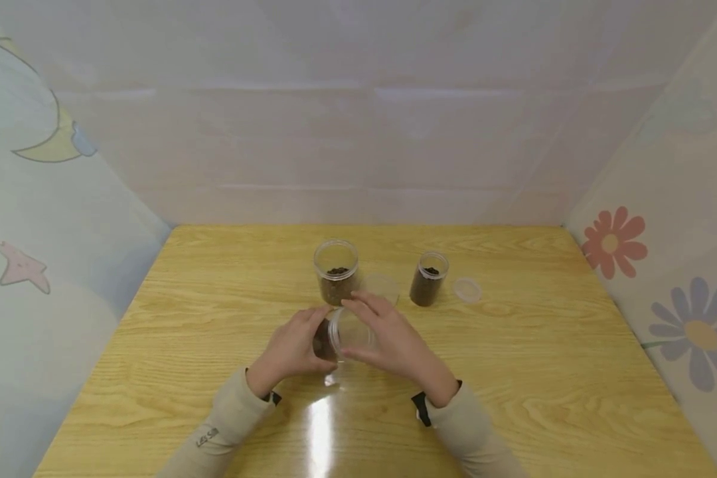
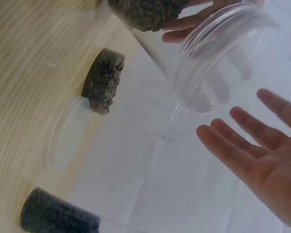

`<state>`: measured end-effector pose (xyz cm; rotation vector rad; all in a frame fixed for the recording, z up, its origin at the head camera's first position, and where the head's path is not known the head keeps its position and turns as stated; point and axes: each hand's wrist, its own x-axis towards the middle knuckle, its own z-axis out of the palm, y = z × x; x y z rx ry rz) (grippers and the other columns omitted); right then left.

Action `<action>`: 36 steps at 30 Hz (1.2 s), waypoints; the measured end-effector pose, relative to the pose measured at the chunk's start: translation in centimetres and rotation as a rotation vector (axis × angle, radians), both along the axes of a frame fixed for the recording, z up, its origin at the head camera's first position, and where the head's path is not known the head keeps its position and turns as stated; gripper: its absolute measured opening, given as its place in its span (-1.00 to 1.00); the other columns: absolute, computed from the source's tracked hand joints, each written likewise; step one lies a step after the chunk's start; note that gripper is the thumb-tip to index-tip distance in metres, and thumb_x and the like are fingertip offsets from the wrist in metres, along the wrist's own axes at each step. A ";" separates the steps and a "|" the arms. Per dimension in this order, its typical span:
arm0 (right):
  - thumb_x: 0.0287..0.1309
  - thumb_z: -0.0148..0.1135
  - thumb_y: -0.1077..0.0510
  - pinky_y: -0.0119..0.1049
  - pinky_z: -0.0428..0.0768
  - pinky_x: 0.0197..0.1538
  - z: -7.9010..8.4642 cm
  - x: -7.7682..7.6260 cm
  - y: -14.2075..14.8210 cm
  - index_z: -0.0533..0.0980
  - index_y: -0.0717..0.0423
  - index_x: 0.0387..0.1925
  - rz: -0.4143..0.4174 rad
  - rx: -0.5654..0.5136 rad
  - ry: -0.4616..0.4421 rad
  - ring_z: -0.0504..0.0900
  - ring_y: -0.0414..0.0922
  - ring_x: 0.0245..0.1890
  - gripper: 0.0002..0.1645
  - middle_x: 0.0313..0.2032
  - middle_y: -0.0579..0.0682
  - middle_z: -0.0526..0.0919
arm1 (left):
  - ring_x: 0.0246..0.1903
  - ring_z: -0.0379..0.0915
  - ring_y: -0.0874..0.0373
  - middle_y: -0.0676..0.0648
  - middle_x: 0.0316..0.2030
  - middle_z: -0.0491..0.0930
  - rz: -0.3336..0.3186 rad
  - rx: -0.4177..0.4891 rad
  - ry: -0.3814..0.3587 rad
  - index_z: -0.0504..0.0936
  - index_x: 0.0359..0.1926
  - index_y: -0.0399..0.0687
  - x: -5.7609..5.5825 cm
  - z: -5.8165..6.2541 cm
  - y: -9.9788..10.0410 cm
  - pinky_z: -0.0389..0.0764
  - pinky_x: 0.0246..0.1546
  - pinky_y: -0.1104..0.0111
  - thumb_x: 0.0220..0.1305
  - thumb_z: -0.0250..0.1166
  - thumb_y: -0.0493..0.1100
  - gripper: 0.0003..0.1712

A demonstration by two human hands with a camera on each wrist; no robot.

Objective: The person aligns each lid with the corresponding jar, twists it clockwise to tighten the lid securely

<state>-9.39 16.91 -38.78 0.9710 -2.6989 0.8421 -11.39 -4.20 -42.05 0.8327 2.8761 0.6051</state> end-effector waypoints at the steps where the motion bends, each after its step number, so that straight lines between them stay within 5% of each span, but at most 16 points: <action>1: -0.09 0.40 -0.09 0.09 0.40 0.08 -0.1 -0.1 0.2 0.28 0.17 0.25 0.033 0.000 0.017 0.28 0.15 0.21 -0.10 0.24 0.21 0.27 | 0.10 0.33 -0.13 -0.21 0.15 0.38 0.000 0.000 -0.001 0.23 0.29 -0.13 0.0 0.0 0.0 0.53 -0.13 0.03 -0.31 0.56 0.13 0.13; 11: -0.20 0.49 0.04 0.12 0.36 0.10 -0.7 -0.9 0.8 0.25 0.14 0.28 0.218 0.010 0.078 0.22 0.14 0.24 -0.02 0.30 0.16 0.18 | 0.11 0.32 -0.13 -0.23 0.15 0.37 0.000 0.031 -0.020 0.24 0.29 -0.16 -0.3 0.4 0.0 0.51 -0.10 0.03 -0.32 0.57 0.09 0.12; 36: -0.21 0.50 0.05 0.06 0.40 0.10 -0.6 -0.5 0.5 0.27 0.13 0.27 0.197 0.041 0.029 0.27 0.12 0.22 -0.03 0.26 0.19 0.24 | 0.08 0.35 -0.15 -0.23 0.13 0.40 0.001 0.025 0.010 0.26 0.26 -0.19 0.2 -0.5 -0.2 0.53 -0.14 0.03 -0.31 0.55 0.13 0.10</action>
